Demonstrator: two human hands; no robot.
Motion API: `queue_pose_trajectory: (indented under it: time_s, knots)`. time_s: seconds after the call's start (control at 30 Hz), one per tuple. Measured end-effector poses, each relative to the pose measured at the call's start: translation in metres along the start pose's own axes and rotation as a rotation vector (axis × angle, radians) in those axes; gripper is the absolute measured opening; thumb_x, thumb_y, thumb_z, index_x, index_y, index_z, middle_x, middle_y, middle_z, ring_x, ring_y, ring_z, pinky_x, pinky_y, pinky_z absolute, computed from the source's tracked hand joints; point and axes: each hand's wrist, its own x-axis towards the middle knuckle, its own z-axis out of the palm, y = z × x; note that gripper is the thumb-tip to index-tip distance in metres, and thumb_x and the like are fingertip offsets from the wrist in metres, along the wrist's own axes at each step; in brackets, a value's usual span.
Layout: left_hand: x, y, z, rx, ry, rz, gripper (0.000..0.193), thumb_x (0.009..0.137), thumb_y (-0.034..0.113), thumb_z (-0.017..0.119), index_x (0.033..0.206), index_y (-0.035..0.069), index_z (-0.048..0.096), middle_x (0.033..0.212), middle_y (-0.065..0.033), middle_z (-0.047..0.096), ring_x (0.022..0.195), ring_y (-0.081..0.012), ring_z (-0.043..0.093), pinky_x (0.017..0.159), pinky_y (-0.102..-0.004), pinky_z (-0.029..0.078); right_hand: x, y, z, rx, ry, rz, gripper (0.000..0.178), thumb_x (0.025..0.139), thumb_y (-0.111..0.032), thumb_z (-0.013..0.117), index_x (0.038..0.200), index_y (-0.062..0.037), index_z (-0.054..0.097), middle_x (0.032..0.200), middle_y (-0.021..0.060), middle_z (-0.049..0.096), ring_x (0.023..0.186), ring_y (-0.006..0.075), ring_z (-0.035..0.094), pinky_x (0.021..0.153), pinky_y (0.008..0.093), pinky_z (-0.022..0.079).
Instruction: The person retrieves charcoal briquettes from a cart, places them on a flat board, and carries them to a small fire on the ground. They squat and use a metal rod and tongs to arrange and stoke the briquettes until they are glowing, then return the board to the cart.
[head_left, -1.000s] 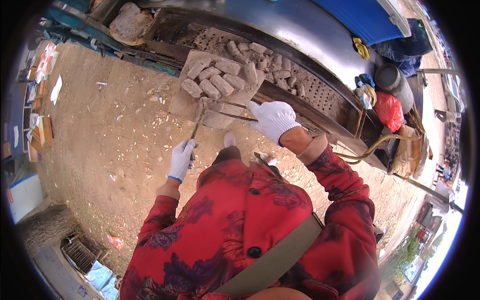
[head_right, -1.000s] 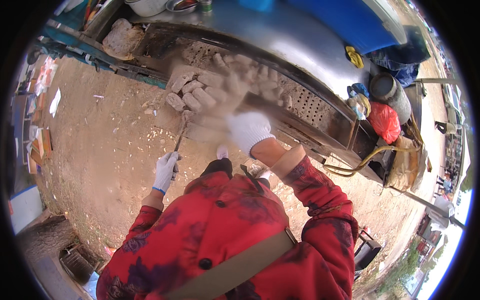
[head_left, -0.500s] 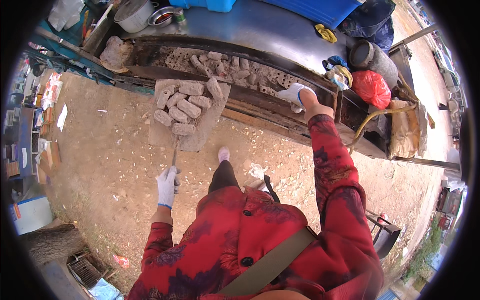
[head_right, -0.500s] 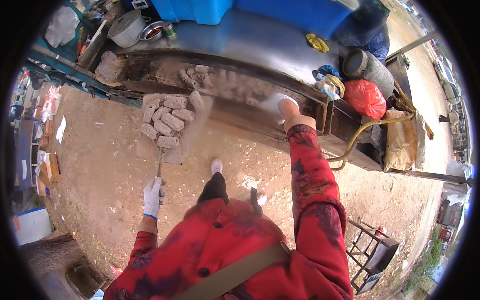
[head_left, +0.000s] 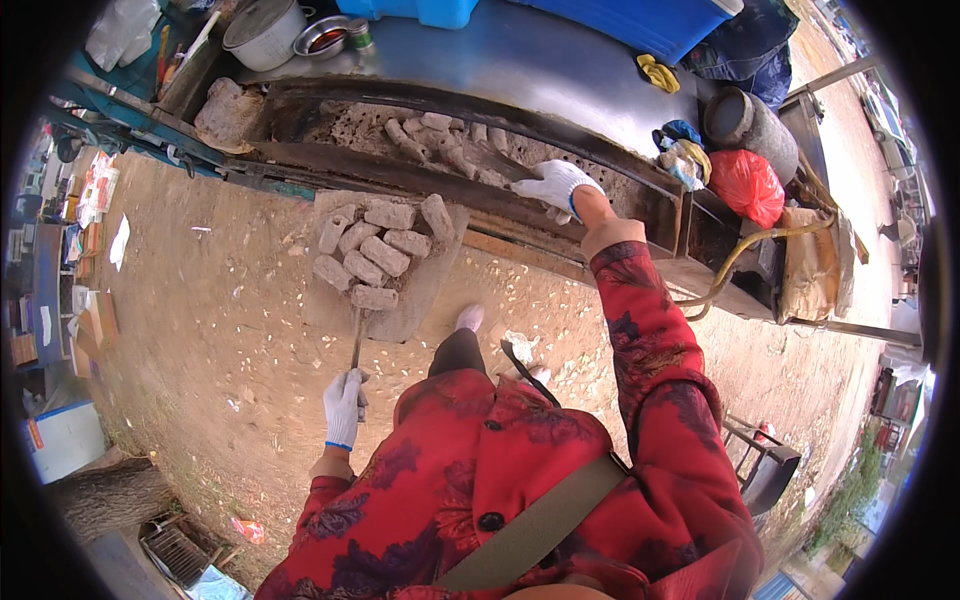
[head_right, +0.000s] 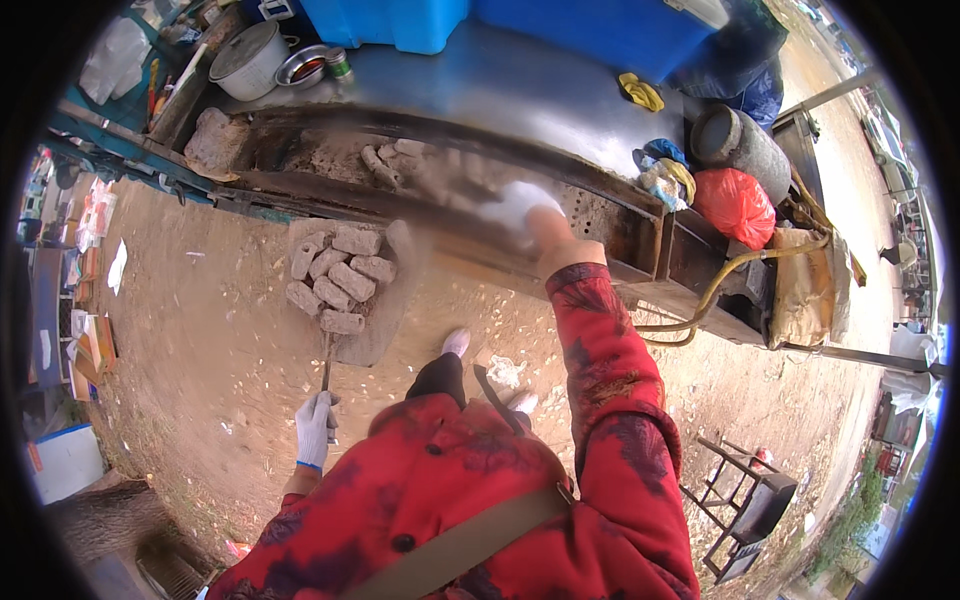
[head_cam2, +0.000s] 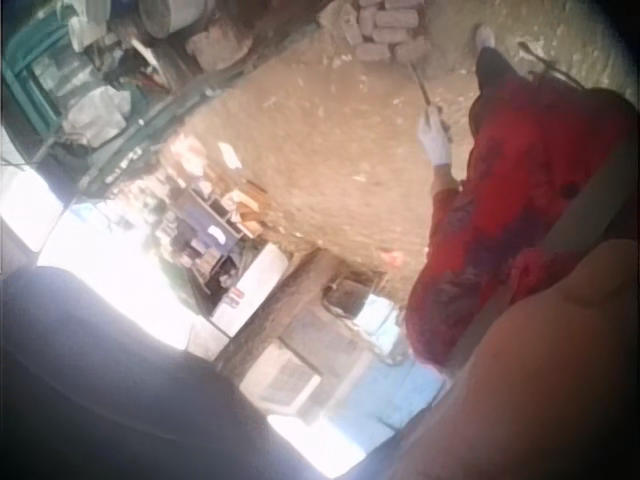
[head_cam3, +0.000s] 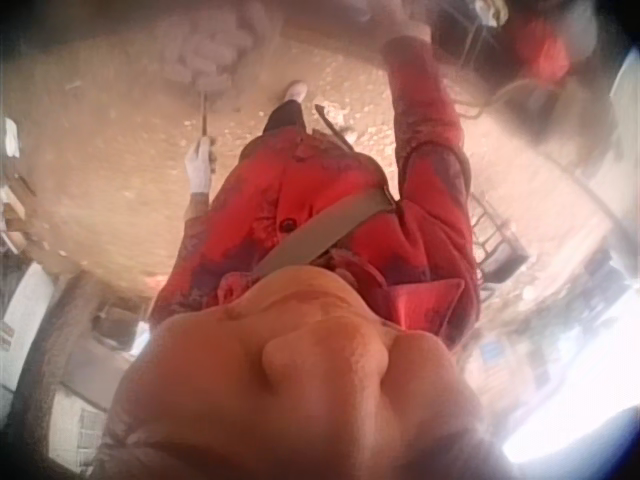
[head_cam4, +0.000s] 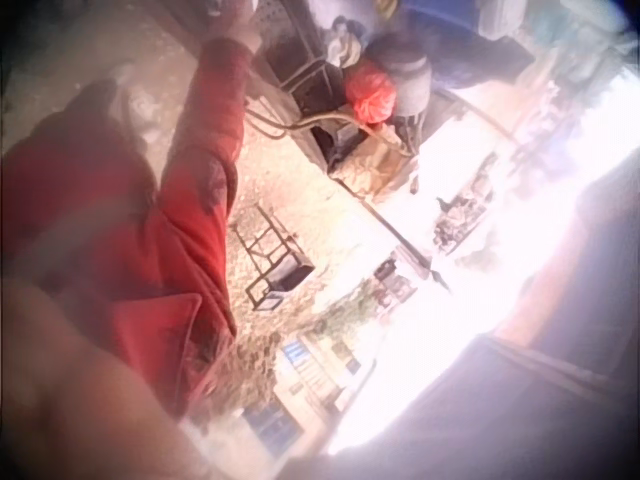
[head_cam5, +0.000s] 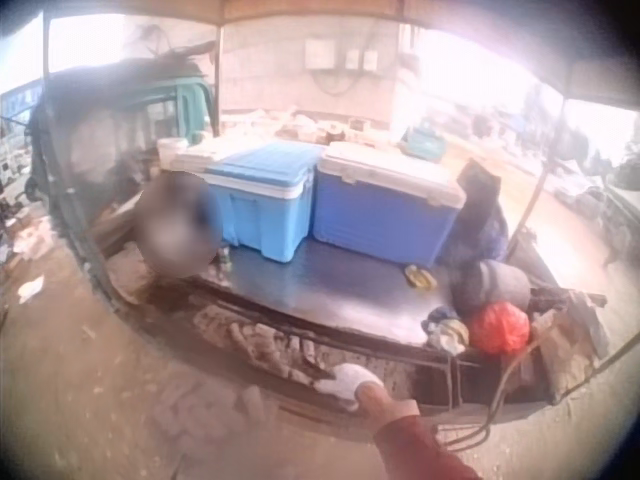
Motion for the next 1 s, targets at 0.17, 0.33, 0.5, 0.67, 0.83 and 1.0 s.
queue_pose_trajectory:
  time_s: [0.17,0.33,0.5,0.67,0.83,1.0]
  knots:
    - [0.017,0.022,0.003,0.09,-0.046,0.088,0.035,0.099,0.035,0.054,0.099,0.002,0.066,0.056,0.0021,0.047,0.042,-0.0045,0.039,0.039,-0.0224,0.033,-0.093,0.061,-0.014,0.312,-0.098,-0.126,0.048,0.091,-0.043,0.063,0.121,-0.005,0.061,0.072,0.0026,0.056,0.051,0.0112,0.056,0.044,0.0255,0.048]
    - [0.011,0.047,0.034,0.273,-0.238,0.292,0.031,0.101,0.03,0.05,0.097,0.002,0.063,0.055,0.0025,0.045,0.042,-0.004,0.038,0.037,-0.022,0.03,-0.243,0.189,0.065,0.824,0.006,0.27,0.057,0.094,-0.045,0.06,0.135,-0.0061,0.053,0.07,0.0007,0.055,0.054,0.01,0.057,0.045,0.0257,0.05]
    - [-0.031,0.059,0.104,0.446,-0.461,0.482,0.029,0.101,0.028,0.052,0.094,0.002,0.062,0.053,0.0027,0.044,0.04,-0.0038,0.036,0.036,-0.0219,0.029,-0.404,0.313,0.195,1.102,0.111,0.504,0.057,0.088,-0.056,0.061,0.128,-0.0151,0.06,0.07,0.0009,0.058,0.054,0.0116,0.059,0.041,0.0267,0.044]
    - [-0.093,0.055,0.215,0.559,-0.727,0.55,0.027,0.1,0.027,0.053,0.092,0.002,0.062,0.052,0.0025,0.046,0.039,-0.0048,0.037,0.036,-0.0219,0.03,-0.518,0.393,0.321,1.484,0.357,0.717,0.043,0.087,-0.044,0.071,0.108,-0.0078,0.062,0.072,0.0005,0.058,0.055,0.0109,0.056,0.051,0.0267,0.048]
    - [-0.16,0.037,0.34,0.741,-1.06,0.535,0.028,0.099,0.028,0.054,0.092,0.003,0.064,0.053,0.0011,0.05,0.039,-0.0058,0.041,0.036,-0.0221,0.031,-0.624,0.418,0.404,1.63,0.548,0.888,0.046,0.085,-0.048,0.072,0.103,-0.0069,0.061,0.076,0.003,0.06,0.058,0.0113,0.059,0.05,0.0276,0.049]
    - [-0.238,0.003,0.492,0.877,-1.316,0.447,0.029,0.099,0.029,0.055,0.093,0.003,0.066,0.054,0.0006,0.052,0.039,-0.0066,0.042,0.036,-0.0231,0.033,-0.684,0.421,0.442,1.798,0.797,0.989,0.045,0.085,-0.053,0.068,0.098,-0.0114,0.061,0.072,0.0006,0.061,0.052,0.0102,0.057,0.037,0.0248,0.036]
